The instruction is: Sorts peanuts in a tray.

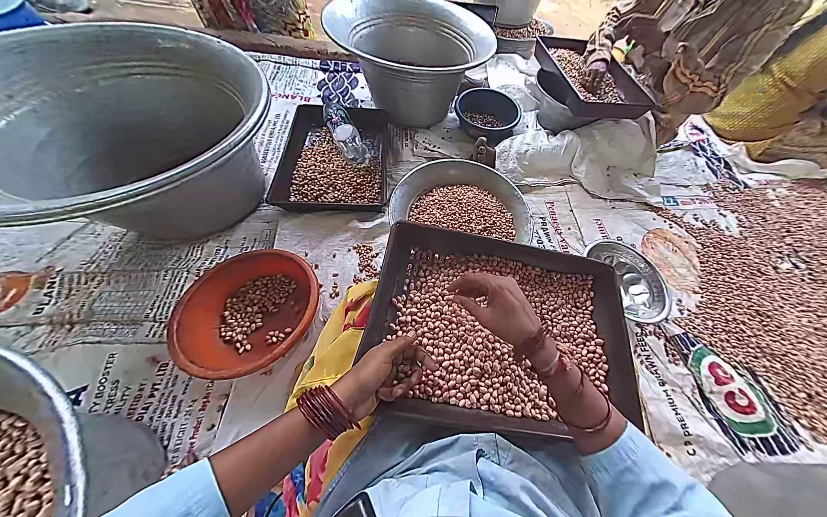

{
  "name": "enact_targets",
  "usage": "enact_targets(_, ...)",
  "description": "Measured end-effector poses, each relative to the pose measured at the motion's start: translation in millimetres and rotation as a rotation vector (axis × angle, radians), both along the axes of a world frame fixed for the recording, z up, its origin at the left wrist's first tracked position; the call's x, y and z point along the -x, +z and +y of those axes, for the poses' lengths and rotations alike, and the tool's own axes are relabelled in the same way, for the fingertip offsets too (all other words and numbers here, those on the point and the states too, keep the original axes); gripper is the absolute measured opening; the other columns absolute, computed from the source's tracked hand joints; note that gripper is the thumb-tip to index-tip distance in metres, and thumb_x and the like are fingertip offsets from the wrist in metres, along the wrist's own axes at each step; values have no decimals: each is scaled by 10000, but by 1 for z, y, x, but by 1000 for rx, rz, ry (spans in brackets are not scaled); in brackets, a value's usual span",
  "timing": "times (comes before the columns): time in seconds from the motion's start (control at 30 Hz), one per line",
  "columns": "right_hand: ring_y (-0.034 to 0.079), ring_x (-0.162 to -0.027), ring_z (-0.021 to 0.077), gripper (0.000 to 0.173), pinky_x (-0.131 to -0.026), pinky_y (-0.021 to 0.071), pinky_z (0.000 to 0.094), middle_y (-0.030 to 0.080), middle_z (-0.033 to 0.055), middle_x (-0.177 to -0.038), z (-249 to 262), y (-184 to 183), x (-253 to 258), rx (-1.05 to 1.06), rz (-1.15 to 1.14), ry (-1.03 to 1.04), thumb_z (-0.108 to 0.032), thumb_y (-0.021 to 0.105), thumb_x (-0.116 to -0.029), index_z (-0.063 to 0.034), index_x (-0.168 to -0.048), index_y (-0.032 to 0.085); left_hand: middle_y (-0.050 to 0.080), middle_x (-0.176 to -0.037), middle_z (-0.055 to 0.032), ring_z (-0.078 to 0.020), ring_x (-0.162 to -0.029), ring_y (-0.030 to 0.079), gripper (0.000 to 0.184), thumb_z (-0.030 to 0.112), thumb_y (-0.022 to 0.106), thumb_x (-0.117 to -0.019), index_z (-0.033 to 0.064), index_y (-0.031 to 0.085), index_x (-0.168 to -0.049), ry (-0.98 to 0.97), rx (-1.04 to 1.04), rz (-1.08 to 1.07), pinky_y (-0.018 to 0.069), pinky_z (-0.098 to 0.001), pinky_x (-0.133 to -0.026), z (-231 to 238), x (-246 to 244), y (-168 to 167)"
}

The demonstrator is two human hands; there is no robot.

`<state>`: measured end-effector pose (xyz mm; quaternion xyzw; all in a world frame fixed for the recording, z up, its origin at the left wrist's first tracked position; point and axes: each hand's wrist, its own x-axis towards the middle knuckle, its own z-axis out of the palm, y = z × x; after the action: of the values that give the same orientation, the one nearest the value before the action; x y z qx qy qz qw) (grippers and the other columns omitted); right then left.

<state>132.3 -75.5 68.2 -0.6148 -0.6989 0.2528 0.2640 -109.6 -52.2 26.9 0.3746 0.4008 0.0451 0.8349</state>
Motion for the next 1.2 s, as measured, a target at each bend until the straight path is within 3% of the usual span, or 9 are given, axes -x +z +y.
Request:
enact_targets(0.07,716,-1100,271,256,-995,534,466,755,121,-1162,21,-11,-3,-15,-215,-72,-146,587,-1011,-67,-1189,753,540,-593,37,6,-407,376,557,315,194,-1138,75,632,-890,-10,-12,-4,276,-136,-380,0,0,0)
enact_targets(0.17,652,-1231,315,298,-1054,490,479,708,145,-1280,46,-22,3,104,-409,-71,-135,525,-1039,-62,-1247,726,526,-585,45,11,-408,365,516,254,237,-1134,80,628,-846,-15,-34,-15,272,-133,-384,0,2,0)
enact_targets(0.37,676,-1156,356,304,-967,530,488,718,190,-1198,47,-28,9,71,-474,-70,-128,479,-1059,-9,-1202,720,530,-584,46,9,-410,370,519,248,239,-1138,83,627,-835,-6,-52,9,274,-135,-386,-1,1,0)
enact_targets(0.53,748,-1008,276,218,-886,585,465,773,116,-1101,-12,0,40,-135,-138,36,-128,623,-991,-68,-1140,771,551,-593,20,-13,-415,404,671,367,90,-1130,37,654,-972,42,-32,24,307,-145,-390,-3,0,0)
enact_targets(0.6,754,-974,271,241,-827,602,462,766,111,-1119,-38,7,41,-154,-103,38,-129,632,-989,-89,-1197,747,581,-603,13,-7,-420,423,707,371,74,-1125,25,679,-1010,10,-21,14,321,-142,-395,-3,0,1)
enact_targets(0.83,648,-1176,451,442,-958,509,580,645,270,-1275,-94,29,-64,802,-591,-719,-176,366,-1113,-74,-1542,397,539,-572,54,30,-386,361,517,169,248,-1110,84,655,-801,-11,-15,-12,279,-116,-363,-2,3,0)
enact_targets(1.0,640,-1202,453,471,-997,503,579,644,296,-1261,-117,5,-72,1051,-533,-626,-244,383,-1118,-3,-1522,359,535,-575,53,27,-388,359,521,187,247,-1117,84,658,-813,-23,-22,9,285,-118,-366,-2,2,-2)
enact_targets(1.1,666,-1097,437,478,-969,503,579,666,278,-1156,-107,4,-56,855,-320,-421,-295,457,-1108,-4,-1486,423,537,-576,51,28,-392,361,525,186,243,-1119,78,659,-817,-17,-32,-1,285,-118,-370,-2,1,-3)
enact_targets(1.2,723,-936,280,291,-864,563,482,737,135,-1080,-84,7,-55,340,-177,-400,-210,548,-1054,-52,-1276,649,541,-577,49,27,-392,365,527,189,244,-1122,75,657,-816,-12,-34,-7,288,-117,-370,-2,3,-3)
